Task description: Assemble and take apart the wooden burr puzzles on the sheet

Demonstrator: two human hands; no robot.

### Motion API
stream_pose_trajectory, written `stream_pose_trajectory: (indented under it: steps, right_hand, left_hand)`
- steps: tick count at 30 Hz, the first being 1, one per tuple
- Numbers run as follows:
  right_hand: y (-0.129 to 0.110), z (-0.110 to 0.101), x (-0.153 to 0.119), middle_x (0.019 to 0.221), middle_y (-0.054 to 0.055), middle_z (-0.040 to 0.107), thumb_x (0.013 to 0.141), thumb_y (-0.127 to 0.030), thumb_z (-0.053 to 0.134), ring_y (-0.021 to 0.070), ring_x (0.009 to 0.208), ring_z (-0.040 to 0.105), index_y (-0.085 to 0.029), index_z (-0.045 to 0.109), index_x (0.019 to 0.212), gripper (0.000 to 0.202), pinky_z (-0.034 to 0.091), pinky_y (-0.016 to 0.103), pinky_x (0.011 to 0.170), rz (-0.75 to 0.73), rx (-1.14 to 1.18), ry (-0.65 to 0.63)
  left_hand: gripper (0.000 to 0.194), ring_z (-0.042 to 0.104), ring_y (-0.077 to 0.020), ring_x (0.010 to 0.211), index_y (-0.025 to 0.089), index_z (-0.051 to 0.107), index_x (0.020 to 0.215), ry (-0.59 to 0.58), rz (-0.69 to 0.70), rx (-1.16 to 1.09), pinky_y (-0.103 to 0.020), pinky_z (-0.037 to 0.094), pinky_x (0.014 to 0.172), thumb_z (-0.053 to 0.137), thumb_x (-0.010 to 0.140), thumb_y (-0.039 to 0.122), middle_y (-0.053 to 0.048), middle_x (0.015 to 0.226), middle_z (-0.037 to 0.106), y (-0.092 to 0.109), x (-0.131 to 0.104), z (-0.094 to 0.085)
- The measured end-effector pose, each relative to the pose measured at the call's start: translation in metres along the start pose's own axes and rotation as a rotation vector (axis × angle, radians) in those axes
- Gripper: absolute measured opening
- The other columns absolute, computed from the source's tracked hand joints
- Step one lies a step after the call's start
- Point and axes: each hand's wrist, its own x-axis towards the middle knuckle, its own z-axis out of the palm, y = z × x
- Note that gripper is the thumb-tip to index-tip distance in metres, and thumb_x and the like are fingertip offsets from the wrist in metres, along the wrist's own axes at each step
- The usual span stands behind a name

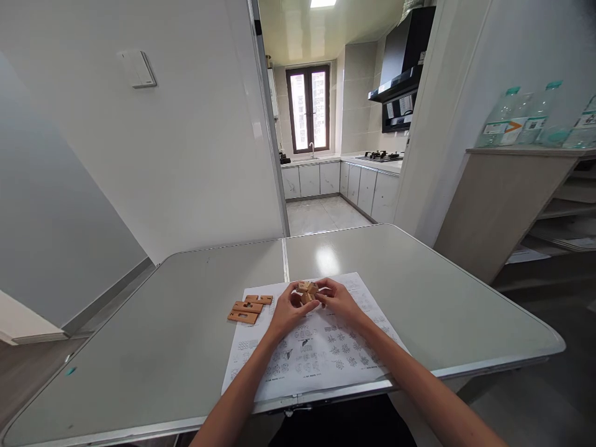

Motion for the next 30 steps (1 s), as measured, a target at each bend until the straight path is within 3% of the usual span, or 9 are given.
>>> stream_pose_trajectory:
  steps: [8,13,17,21,30]
  right_hand:
    - [-0.008,0.0,-0.004,0.119,0.006,0.073,0.079,-0.033,0.075,0.0258,0.106,0.07,-0.026,0.066,0.119,0.041,0.059,0.039,0.086,0.063,0.117,-0.049]
    - [-0.011,0.0,-0.005,0.124,0.005,0.07,0.076,-0.027,0.075,0.026,0.107,0.07,-0.027,0.066,0.124,0.049,0.06,0.042,0.09,0.103,0.172,-0.104]
    - [-0.013,0.002,-0.006,0.134,0.006,0.065,0.085,-0.038,0.074,0.0261,0.109,0.071,-0.028,0.063,0.13,0.048,0.061,0.043,0.092,0.122,0.22,-0.126]
    - [-0.016,0.003,-0.008,0.128,0.009,0.069,0.093,-0.053,0.066,0.0255,0.109,0.071,-0.027,0.061,0.133,0.048,0.061,0.042,0.091,0.141,0.272,-0.156]
    - [-0.016,0.006,-0.006,0.109,0.007,0.075,0.088,-0.068,0.065,0.0237,0.091,0.075,-0.024,0.068,0.122,0.056,0.063,0.039,0.082,0.166,0.272,-0.172]
  left_hand:
    - [0.052,0.065,-0.0178,0.073,0.023,0.068,0.118,0.043,0.007,0.057,-0.027,0.051,0.067,0.084,0.076,0.049,-0.002,0.089,0.073,-0.004,0.001,-0.001]
    - [0.052,0.064,-0.0196,0.081,0.024,0.067,0.116,0.102,0.043,0.109,-0.031,0.051,0.074,0.086,0.074,0.049,-0.005,0.102,0.072,-0.006,0.002,-0.001]
    - [0.048,0.063,-0.0219,0.088,0.024,0.068,0.113,0.133,0.085,0.147,-0.033,0.05,0.079,0.084,0.076,0.05,-0.006,0.106,0.07,-0.004,0.002,-0.002]
    - [0.044,0.062,-0.0227,0.094,0.026,0.069,0.113,0.111,0.144,0.163,-0.034,0.048,0.085,0.084,0.077,0.047,-0.005,0.108,0.069,0.002,0.001,-0.003]
    - [0.045,0.062,-0.024,0.099,0.027,0.072,0.113,0.087,0.172,0.143,-0.032,0.048,0.085,0.085,0.074,0.045,-0.006,0.114,0.07,0.005,0.001,-0.003]
